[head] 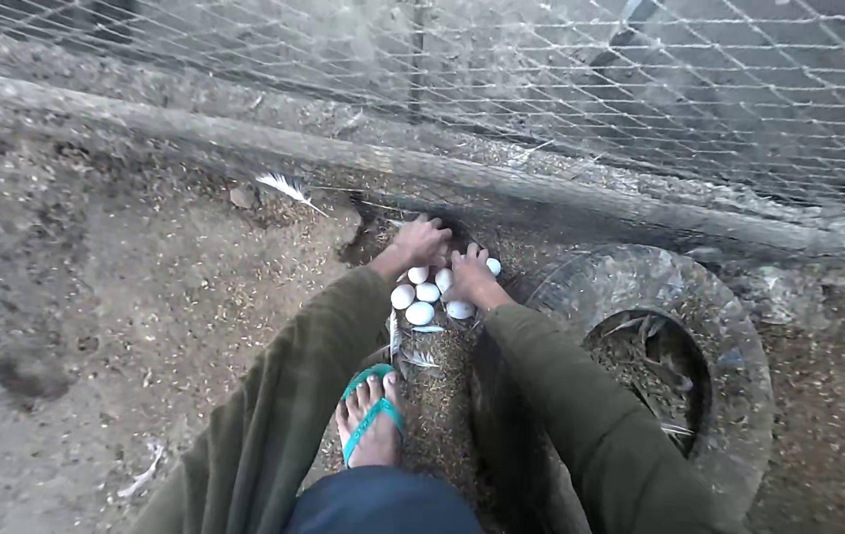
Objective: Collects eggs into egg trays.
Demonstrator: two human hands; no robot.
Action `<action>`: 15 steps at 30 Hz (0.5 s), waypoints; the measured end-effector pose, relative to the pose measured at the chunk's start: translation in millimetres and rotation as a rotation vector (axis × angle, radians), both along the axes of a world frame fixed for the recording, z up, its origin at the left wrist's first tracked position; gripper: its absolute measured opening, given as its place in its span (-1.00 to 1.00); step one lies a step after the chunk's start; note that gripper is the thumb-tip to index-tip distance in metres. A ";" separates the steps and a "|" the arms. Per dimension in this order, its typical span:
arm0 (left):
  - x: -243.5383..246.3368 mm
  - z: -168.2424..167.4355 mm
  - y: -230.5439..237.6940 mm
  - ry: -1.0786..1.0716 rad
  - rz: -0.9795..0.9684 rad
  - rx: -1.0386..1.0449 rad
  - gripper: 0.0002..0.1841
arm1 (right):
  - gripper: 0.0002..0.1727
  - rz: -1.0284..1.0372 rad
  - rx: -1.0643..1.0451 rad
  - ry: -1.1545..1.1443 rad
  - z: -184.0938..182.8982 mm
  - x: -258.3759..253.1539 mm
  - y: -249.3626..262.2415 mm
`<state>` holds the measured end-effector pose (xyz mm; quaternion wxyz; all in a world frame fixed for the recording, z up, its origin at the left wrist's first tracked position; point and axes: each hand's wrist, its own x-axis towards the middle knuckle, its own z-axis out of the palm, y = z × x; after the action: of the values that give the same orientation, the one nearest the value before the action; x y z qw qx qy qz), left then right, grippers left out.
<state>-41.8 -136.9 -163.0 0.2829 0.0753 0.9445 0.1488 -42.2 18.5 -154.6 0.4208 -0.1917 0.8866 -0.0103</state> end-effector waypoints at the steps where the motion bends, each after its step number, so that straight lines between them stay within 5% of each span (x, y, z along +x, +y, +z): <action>1: -0.7 4.0 -8.3 -0.002 0.071 0.060 -0.37 | 0.19 0.016 0.024 -0.009 1.7 -0.1 -3.6; 4: 5.5 14.3 -30.3 -0.026 0.396 0.346 -0.41 | 0.09 0.066 0.069 -0.035 1.6 3.7 -13.5; 8: 22.9 34.1 -38.8 -0.268 0.836 1.146 -0.72 | -0.04 0.067 0.054 -0.053 -1.2 3.4 -20.4; 12: 37.9 42.9 -38.6 -0.531 0.898 1.666 -0.42 | -0.17 0.141 0.052 -0.110 -4.2 2.6 -27.0; 15: 42.2 40.2 -42.3 -0.534 0.819 1.832 -0.45 | -0.20 0.163 0.029 -0.131 -5.9 6.8 -29.6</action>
<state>0.4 -179.2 -122.8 0.2451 -0.1005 0.3296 0.9062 -35.4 -11.1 -160.5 0.4800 -0.2561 0.8387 0.0244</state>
